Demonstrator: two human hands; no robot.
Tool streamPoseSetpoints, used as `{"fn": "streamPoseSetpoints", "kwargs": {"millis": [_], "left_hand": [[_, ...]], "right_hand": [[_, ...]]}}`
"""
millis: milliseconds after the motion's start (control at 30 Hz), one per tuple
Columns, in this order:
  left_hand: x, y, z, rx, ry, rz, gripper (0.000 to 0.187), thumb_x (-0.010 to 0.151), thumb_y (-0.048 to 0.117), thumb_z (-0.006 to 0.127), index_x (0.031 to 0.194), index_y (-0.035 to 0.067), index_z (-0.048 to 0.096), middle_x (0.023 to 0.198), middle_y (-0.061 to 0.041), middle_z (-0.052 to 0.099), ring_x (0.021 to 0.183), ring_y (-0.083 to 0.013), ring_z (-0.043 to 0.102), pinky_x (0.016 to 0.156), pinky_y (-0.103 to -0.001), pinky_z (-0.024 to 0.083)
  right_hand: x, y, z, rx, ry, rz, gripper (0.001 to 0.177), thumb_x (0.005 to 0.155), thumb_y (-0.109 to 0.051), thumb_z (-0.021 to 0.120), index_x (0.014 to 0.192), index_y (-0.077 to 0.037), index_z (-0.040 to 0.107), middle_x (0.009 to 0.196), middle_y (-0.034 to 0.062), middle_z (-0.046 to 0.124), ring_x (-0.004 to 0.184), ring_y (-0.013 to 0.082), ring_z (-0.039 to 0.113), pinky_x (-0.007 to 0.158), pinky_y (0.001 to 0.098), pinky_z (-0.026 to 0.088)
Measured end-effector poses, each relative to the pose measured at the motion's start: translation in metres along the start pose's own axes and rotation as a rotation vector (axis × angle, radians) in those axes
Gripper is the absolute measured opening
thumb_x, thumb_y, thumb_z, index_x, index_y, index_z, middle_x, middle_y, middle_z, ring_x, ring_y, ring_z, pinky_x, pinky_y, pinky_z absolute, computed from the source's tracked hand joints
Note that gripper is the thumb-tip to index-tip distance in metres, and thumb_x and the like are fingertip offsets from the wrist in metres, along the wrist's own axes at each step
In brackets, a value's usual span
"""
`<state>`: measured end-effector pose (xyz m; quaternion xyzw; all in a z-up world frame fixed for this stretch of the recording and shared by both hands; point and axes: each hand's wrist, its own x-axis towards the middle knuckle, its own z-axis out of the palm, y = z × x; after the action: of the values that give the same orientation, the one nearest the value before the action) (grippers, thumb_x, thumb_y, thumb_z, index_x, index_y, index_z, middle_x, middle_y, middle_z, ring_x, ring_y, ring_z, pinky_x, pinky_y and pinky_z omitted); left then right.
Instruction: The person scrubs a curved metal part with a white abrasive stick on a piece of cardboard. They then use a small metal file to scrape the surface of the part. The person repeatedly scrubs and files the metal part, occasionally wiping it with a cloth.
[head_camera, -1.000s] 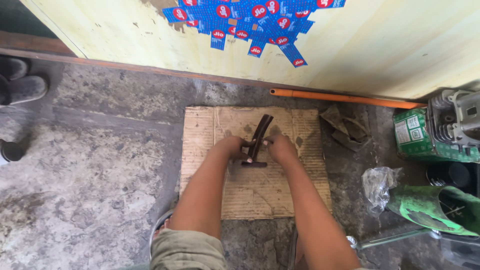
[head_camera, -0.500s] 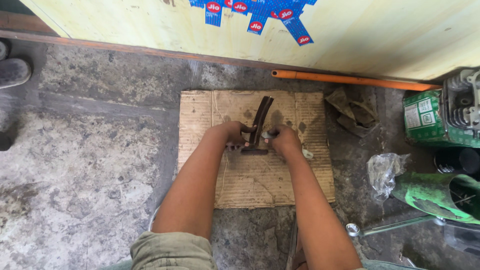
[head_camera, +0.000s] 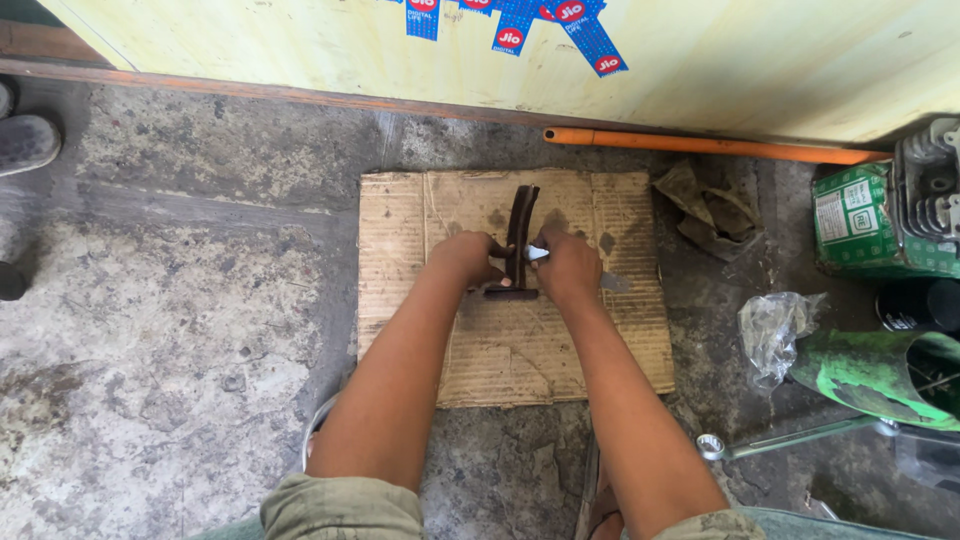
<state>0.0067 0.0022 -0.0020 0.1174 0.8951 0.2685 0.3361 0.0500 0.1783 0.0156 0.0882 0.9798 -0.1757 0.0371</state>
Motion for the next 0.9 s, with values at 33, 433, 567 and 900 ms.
{"fn": "streamPoseSetpoints", "kwargs": {"millis": [33,433,567,900], "left_hand": [[-0.001,0.001,0.005,0.045,0.077,0.017,0.052,0.073,0.034,0.088,0.123,0.030,0.075,0.100,-0.011,0.079,0.089,-0.0276,0.075,0.083,-0.040,0.059],[0.019,0.023,0.050,0.257,0.402,-0.048,0.020,0.089,0.020,0.068,0.104,0.013,0.079,0.117,-0.012,0.072,0.108,-0.0323,0.072,0.090,-0.043,0.057],[0.009,0.025,0.035,0.242,0.325,-0.064,0.027,0.089,0.025,0.068,0.113,0.017,0.077,0.142,-0.009,0.054,0.126,-0.0349,0.058,0.097,-0.050,0.051],[0.016,0.017,0.037,0.361,0.350,-0.031,0.036,0.097,0.037,0.061,0.124,0.018,0.074,0.160,-0.003,0.041,0.142,-0.0391,0.042,0.108,-0.066,0.036]], "right_hand": [[-0.001,0.001,0.002,-0.012,0.003,-0.005,0.024,0.078,-0.015,0.082,0.100,-0.015,0.074,0.098,0.0123,0.075,0.096,0.0366,0.070,0.079,0.0499,0.052],[-0.006,0.016,0.017,0.129,0.044,-0.074,0.020,0.089,-0.016,0.070,0.108,-0.015,0.076,0.102,0.0175,0.072,0.097,0.0416,0.067,0.081,0.0522,0.052],[-0.003,0.016,0.021,0.063,0.021,-0.101,0.017,0.092,-0.013,0.066,0.105,-0.012,0.077,0.103,0.0182,0.072,0.099,0.0418,0.067,0.082,0.0526,0.052],[-0.013,0.010,0.021,-0.209,-0.050,-0.135,0.019,0.081,-0.011,0.070,0.099,-0.011,0.075,0.091,0.0186,0.073,0.090,0.0411,0.070,0.078,0.0527,0.055]]}}
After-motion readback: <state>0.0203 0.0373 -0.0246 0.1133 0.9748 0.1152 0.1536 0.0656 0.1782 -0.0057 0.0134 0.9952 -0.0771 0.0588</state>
